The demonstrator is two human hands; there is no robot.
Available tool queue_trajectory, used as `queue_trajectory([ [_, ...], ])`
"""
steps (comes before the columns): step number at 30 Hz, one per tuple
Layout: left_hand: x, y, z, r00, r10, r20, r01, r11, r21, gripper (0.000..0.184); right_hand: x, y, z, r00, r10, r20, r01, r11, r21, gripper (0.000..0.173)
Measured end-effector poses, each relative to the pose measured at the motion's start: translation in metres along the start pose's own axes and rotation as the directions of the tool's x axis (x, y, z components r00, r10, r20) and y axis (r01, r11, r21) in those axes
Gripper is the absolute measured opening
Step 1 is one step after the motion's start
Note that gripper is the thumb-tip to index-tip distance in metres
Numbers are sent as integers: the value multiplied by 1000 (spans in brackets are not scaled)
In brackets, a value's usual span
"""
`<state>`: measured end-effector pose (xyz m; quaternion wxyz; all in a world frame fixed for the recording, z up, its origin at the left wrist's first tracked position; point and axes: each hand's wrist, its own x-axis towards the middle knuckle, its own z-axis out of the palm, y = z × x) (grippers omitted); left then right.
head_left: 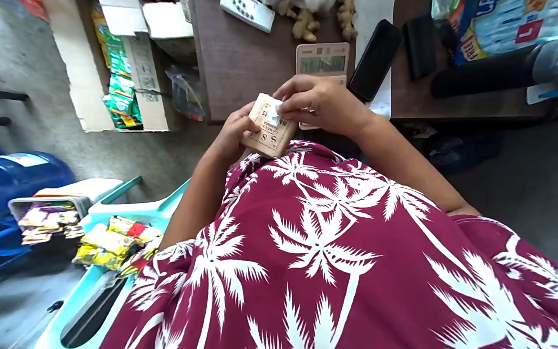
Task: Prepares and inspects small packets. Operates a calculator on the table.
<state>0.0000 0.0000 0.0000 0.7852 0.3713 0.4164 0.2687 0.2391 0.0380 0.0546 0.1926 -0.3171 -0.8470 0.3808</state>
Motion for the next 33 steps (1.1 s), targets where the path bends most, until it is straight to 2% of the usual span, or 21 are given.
queue_trajectory([
  [7, 17, 10, -5, 980, -89, 178, 76, 994, 80, 47, 6, 4, -22, 975, -50, 217, 66, 995, -69, 13],
  [11, 22, 18, -12, 961, -136, 240, 107, 986, 130, 44, 3, -7, -18, 967, -57, 249, 102, 980, -172, 16],
  [16, 14, 24, -12, 940, -168, 297, 136, 982, 128, 39, -5, -25, -5, 973, -106, 206, 174, 920, -351, 20],
  [18, 13, 25, -10, 934, -174, 313, 134, 980, 144, 39, -7, -28, -2, 978, -92, 187, 151, 930, -335, 19],
  [24, 15, 37, -5, 914, -175, 366, 92, 968, 233, 45, -15, -22, 0, 994, 25, 103, -13, 993, -119, 10],
  [30, 19, 35, -5, 905, -191, 379, 97, 963, 252, 44, -17, -17, -1, 997, 17, 82, -14, 999, -40, 9],
  [33, 18, 35, -4, 901, -206, 381, 114, 962, 250, 45, -21, -15, -3, 996, -45, 81, 48, 998, -38, 11],
])
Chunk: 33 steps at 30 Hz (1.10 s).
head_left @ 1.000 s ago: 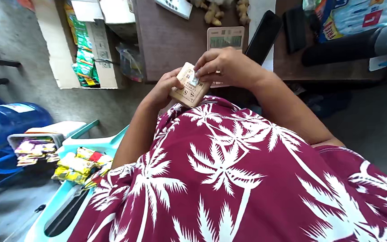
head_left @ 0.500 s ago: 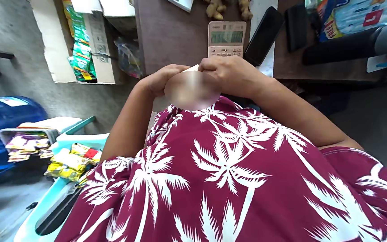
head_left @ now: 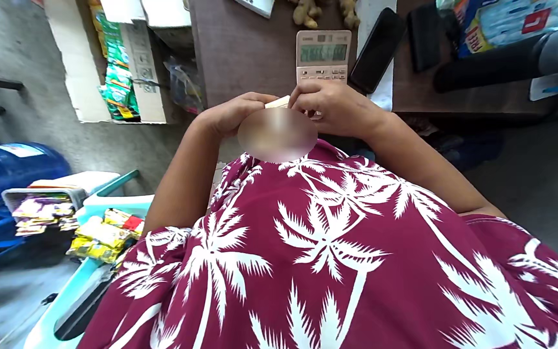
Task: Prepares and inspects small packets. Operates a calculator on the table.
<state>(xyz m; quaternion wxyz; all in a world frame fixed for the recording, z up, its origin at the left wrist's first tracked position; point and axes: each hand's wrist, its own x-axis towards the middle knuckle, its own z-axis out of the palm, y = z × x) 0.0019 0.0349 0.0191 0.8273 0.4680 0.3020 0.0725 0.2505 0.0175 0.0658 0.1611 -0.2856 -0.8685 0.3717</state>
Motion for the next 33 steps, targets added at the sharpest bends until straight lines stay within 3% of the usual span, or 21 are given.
queue_trajectory([
  [7, 3, -1, -1, 999, 28, 17, -28, 1000, -3, 45, -3, -6, 5, 996, -75, -45, 67, 986, -151, 17],
  [19, 2, 8, 3, 999, 20, 34, -22, 999, 40, 48, -1, 2, 6, 998, 7, -57, -4, 998, 57, 10],
  [33, 1, 7, 0, 999, 26, 38, -28, 998, 50, 47, 3, 4, 6, 995, 66, -68, -56, 988, 146, 11],
])
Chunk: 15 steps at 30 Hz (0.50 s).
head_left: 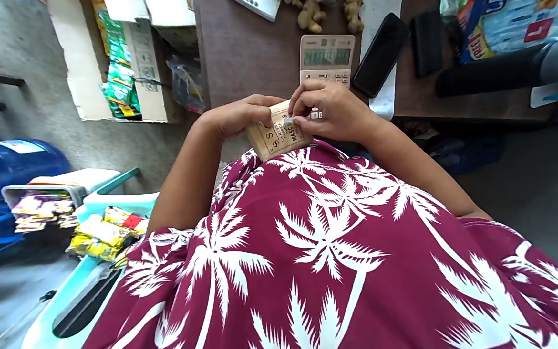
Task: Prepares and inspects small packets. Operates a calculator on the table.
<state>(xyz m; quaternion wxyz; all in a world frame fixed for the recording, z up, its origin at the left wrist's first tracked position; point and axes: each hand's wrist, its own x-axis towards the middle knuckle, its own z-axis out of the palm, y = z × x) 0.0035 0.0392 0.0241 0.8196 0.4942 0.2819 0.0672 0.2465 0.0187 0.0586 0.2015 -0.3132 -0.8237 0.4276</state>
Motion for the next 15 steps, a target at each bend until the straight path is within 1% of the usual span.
queue_trajectory([
  [9, -2, 0, -2, 1000, 2, -2, -2, 1000, -16, 46, 2, 3, 1, 1000, 17, -4, -16, 999, 43, 12],
  [13, -3, 0, -3, 1000, 1, -15, -2, 1000, -16, 48, 5, -1, -1, 1000, 13, 6, -13, 1000, 20, 11],
  [15, -4, 2, -3, 1000, -2, -28, 2, 1000, 4, 48, 6, -6, 0, 1000, 14, 8, -14, 999, -32, 13],
])
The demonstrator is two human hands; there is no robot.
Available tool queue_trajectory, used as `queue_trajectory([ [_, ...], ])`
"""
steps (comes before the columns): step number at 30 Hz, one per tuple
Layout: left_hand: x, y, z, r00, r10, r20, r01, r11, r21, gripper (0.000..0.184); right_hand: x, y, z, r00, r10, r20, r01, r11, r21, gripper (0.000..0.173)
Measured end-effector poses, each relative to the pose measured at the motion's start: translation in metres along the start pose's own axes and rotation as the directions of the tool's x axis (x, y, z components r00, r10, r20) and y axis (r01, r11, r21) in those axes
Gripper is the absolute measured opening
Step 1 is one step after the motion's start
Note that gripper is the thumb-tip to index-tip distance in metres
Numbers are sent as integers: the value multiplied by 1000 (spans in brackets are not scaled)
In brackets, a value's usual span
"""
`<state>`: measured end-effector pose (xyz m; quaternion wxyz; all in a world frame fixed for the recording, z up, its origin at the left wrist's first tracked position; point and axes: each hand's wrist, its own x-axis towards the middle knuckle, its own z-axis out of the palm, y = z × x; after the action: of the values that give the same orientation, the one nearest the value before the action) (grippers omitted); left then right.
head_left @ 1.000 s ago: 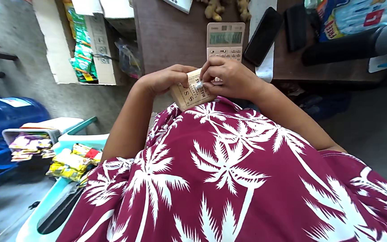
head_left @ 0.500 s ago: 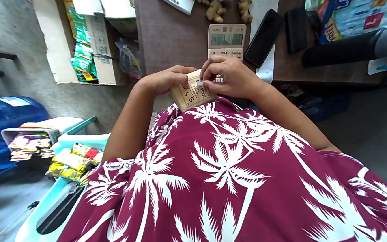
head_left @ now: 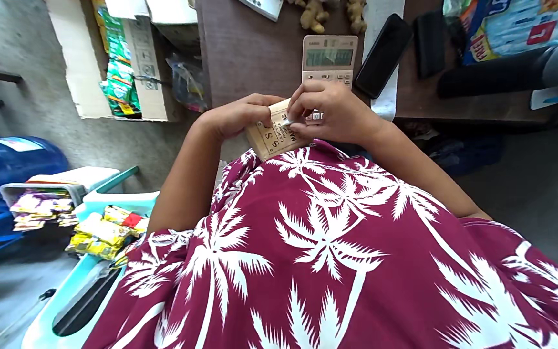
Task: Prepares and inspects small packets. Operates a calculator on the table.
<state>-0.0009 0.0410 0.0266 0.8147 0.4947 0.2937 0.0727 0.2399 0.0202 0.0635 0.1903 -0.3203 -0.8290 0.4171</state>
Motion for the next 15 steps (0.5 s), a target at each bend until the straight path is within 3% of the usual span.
queue_trajectory([
  [6, -2, 5, 1, 1000, 19, -17, -18, 1000, 21, 47, 2, -12, 10, 999, -9, -41, 1, 982, -191, 15],
  [15, -5, 3, 2, 999, 18, -31, -18, 1000, 16, 50, -10, -19, 30, 962, 51, -269, -74, 994, -76, 14],
])
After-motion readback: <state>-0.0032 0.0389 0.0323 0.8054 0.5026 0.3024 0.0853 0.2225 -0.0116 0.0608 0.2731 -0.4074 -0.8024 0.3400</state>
